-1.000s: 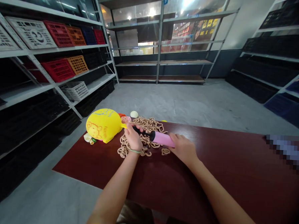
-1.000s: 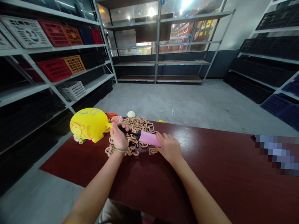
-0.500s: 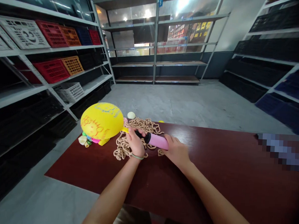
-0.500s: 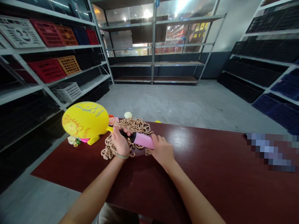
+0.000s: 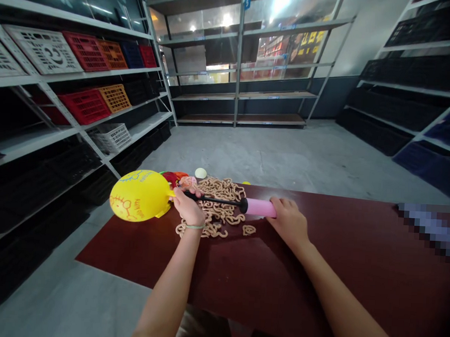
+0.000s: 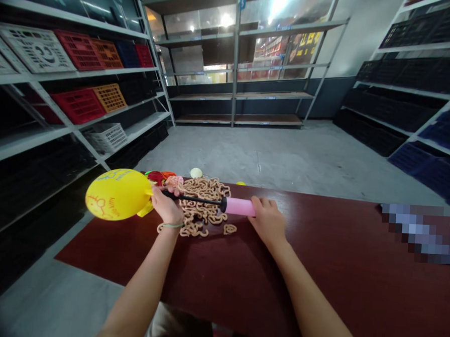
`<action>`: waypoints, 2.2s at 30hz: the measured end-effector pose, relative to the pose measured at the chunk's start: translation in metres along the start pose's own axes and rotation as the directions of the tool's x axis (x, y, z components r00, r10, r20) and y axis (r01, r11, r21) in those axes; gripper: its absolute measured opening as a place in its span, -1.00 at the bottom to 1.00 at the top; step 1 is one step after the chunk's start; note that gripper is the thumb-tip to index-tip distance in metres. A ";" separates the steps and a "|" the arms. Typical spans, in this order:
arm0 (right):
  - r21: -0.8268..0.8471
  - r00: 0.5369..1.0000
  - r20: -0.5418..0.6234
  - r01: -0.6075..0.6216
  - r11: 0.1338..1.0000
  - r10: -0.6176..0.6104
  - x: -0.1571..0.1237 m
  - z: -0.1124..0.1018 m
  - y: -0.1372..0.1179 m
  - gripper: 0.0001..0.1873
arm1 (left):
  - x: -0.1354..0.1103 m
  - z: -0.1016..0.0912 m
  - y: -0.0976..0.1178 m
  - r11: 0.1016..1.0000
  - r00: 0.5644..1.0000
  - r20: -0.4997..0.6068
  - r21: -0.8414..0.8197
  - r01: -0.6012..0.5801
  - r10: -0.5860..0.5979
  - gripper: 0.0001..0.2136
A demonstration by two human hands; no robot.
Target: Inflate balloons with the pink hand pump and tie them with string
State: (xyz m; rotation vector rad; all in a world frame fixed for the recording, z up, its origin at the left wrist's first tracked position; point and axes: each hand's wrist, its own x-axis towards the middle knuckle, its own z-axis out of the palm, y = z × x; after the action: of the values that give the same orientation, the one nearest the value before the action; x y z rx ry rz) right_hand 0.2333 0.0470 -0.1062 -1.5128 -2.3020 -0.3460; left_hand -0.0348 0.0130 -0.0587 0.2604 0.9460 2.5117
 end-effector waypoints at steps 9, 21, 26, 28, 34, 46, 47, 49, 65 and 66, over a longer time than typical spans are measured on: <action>0.125 0.995 0.044 0.086 0.988 -0.093 -0.015 -0.007 -0.046 -0.59 | -0.058 0.006 -0.025 0.991 0.969 0.218 0.095 0.094 -0.113 -0.76; 0.029 0.998 -0.001 0.057 0.998 -0.057 0.000 -0.002 0.000 -0.62 | -0.009 0.003 0.006 0.999 0.996 0.082 -0.020 0.035 -0.033 -0.74; 0.079 0.996 0.013 0.084 0.993 -0.085 -0.008 0.002 -0.013 -0.57 | -0.011 0.003 0.008 1.000 0.999 0.036 -0.021 -0.006 0.007 -0.73; 0.122 0.994 0.019 0.104 0.987 -0.107 -0.013 0.003 -0.027 -0.52 | -0.023 0.003 0.001 1.000 0.996 0.084 -0.012 0.003 -0.002 -0.72; 0.211 0.990 0.076 0.100 0.972 -0.119 -0.017 0.002 -0.052 -0.52 | -0.055 0.005 -0.022 0.989 0.952 0.276 0.096 0.110 -0.133 -0.71; 0.000 0.996 -0.034 0.081 0.997 -0.081 -0.001 0.001 0.002 -0.64 | -0.003 -0.001 0.005 1.000 0.993 0.119 -0.016 0.016 -0.014 -0.74; 0.003 0.996 -0.039 0.080 0.997 -0.080 -0.001 0.002 0.002 -0.64 | -0.002 -0.001 0.004 1.000 0.994 0.105 -0.022 0.016 -0.013 -0.74; 0.023 0.995 -0.028 0.101 0.995 -0.100 -0.004 0.002 -0.006 -0.61 | -0.003 -0.002 0.001 0.999 0.996 0.086 -0.031 0.020 -0.017 -0.74; 0.069 0.981 -0.043 0.190 0.979 -0.188 -0.002 0.007 -0.022 -0.47 | -0.017 -0.003 -0.045 0.986 0.975 0.171 0.110 0.122 -0.140 -0.67; 0.053 0.984 -0.057 0.173 0.984 -0.170 -0.001 0.008 -0.016 -0.48 | -0.013 -0.003 -0.043 0.987 0.977 0.161 0.102 0.124 -0.139 -0.66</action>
State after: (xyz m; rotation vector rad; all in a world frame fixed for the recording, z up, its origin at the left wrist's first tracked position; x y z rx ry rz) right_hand 0.2180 0.0433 -0.1143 -1.2667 -2.3857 -0.3567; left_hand -0.0097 0.0339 -0.0904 0.4167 0.9775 2.2899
